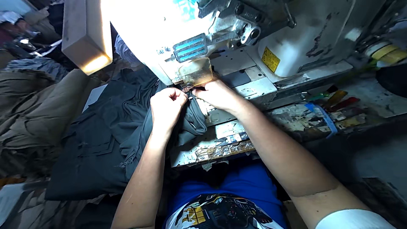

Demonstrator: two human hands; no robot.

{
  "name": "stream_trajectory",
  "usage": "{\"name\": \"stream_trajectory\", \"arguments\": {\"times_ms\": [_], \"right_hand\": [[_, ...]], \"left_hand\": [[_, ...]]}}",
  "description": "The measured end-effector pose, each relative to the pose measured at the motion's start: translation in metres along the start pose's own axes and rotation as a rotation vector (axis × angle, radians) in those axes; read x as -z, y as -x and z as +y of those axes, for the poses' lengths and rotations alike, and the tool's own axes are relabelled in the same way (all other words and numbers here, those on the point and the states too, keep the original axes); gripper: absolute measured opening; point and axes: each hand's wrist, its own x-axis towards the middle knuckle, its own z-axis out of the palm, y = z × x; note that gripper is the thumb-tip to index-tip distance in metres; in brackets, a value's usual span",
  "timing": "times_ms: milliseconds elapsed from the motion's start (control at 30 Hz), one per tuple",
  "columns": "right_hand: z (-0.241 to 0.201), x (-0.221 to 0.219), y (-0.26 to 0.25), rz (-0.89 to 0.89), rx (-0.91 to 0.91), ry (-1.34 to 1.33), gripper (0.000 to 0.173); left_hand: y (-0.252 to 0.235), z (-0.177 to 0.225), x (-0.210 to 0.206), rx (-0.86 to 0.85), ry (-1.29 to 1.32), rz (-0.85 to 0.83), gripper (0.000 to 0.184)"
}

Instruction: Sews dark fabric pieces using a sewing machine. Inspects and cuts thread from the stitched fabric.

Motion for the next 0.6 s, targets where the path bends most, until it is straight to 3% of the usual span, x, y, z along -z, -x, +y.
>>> {"name": "stream_trajectory", "arguments": {"times_ms": [600], "right_hand": [[0.0014, -0.0005, 0.0016, 0.002, -0.008, -0.014, 0.022]], "left_hand": [[-0.0013, 0.0007, -0.0016, 0.013, -0.045, 0.008, 0.013]]}}
